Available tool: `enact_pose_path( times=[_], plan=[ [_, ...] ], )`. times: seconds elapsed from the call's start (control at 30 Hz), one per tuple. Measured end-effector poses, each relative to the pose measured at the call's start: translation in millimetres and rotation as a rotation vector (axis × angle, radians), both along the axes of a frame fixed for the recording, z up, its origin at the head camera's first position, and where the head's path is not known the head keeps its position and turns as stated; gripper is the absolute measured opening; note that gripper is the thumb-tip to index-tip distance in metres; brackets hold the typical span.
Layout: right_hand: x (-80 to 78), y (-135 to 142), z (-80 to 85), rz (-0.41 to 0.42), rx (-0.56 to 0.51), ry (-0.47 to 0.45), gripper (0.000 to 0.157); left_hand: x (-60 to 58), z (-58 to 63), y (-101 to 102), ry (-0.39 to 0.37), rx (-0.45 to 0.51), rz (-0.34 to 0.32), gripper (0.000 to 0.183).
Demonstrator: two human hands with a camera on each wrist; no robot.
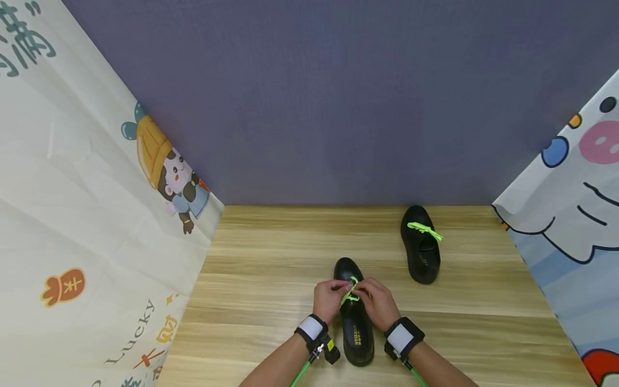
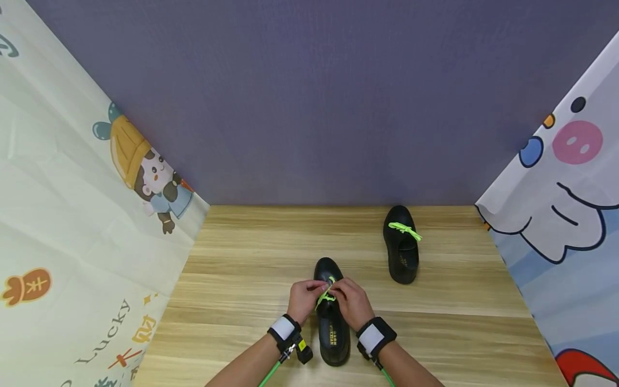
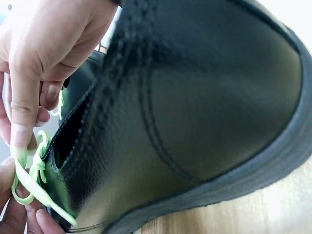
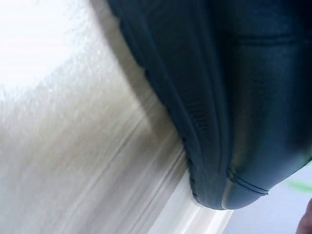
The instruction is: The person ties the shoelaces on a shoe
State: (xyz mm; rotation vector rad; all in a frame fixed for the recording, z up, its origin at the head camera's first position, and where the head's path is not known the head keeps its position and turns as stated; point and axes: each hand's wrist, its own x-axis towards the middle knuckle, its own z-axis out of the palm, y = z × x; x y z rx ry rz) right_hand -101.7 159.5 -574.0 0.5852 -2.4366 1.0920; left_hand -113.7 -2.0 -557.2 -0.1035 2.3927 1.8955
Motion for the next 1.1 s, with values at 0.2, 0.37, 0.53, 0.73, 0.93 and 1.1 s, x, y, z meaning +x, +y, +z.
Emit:
enact_pose_path(
  times=[0.2,0.37,0.53,0.73,0.93,1.1],
  plan=[
    [3.3,4,-2.8,-0.009,-0.059,-0.030,0.028,1.0,-6.9,-9,0.069,-0.062,-0.006,0.008],
    [5.0,14,-5.7,0.026,-0.082,0.001,0.027,3.1,-17.5,-24,0.206,-0.171,-0.062,0.005],
    [8.7,22,-6.8,0.036,-0.063,-0.050,0.026,5.7,-28.1,-36,0.361,-0.274,-0.135,0.004],
    [16.0,29,-6.7,0.060,-0.025,-0.074,0.023,7.7,-40.0,-43,0.545,-0.397,-0.146,0.005],
    [19.4,35,-6.7,0.064,-0.001,-0.065,0.027,9.3,-46.4,-50,0.651,-0.454,-0.141,0.006],
    [18.8,37,-7.0,0.070,0.017,-0.030,0.031,9.9,-48.8,-54,0.689,-0.461,-0.130,0.007]
  ],
)
